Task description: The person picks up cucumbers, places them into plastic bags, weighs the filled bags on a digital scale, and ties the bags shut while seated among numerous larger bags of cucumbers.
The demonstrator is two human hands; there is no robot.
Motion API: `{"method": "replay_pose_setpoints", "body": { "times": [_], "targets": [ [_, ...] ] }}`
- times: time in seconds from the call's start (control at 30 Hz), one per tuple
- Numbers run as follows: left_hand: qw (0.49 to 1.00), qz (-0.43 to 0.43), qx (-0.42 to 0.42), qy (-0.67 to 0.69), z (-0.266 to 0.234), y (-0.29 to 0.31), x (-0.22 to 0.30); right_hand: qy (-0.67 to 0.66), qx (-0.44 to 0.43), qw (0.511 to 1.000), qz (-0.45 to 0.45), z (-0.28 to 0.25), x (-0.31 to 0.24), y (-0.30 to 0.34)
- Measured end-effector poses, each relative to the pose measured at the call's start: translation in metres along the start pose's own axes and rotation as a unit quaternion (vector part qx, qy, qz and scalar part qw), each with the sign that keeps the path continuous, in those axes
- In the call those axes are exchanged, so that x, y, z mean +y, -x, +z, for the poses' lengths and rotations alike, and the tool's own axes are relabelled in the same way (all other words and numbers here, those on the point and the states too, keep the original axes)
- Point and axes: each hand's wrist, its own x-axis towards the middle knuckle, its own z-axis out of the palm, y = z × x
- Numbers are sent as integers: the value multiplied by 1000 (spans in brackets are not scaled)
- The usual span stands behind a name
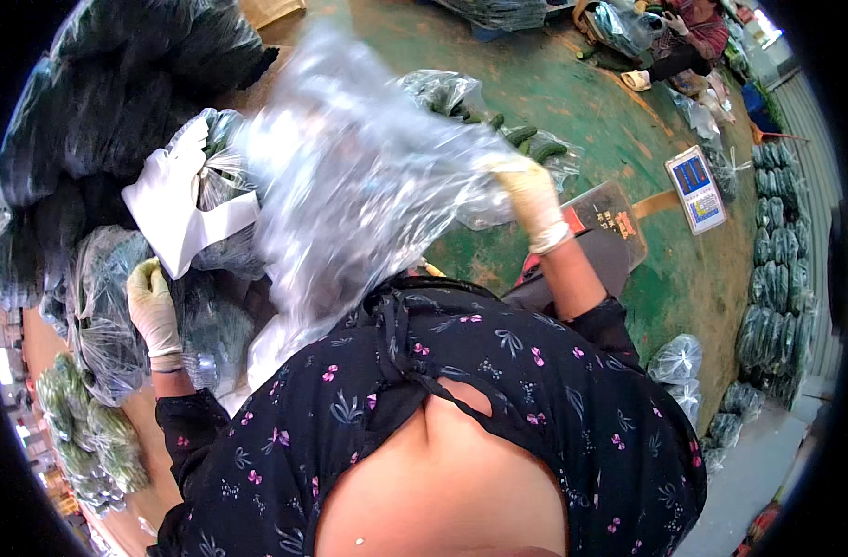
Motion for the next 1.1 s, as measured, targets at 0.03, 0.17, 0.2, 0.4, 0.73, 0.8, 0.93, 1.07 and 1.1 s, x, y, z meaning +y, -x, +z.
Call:
{"method": "replay_pose_setpoints", "body": {
  "times": [0.03,0.17,0.2,0.4,0.73,0.8,0.93,1.07,1.1],
  "targets": [
    [999,3,-30,43,-5,-7,9,-23,31,999,37,-5,8,5],
    [922,-44,-123,364,12,-3,134,-192,64,950,237,-17,21,20],
    [906,-12,-147,396,12,-2,155,-384,89,858,328,-28,5,7],
    [927,295,-17,231,63,-3,249,-558,95,733,378,-59,-21,18],
    [659,-42,-588,467,206,-11,234,-131,-243,847,455,-118,39,91],
    [608,17,-651,455,191,13,248,110,-334,816,459,-128,33,65],
    [432,97,-785,434,196,51,267,-111,-233,946,198,-46,42,65],
    [441,-20,-792,421,186,24,290,-185,-609,731,247,80,39,133],
    [420,-118,-764,475,191,22,289,-234,-644,666,297,103,47,159]
  ]
}}
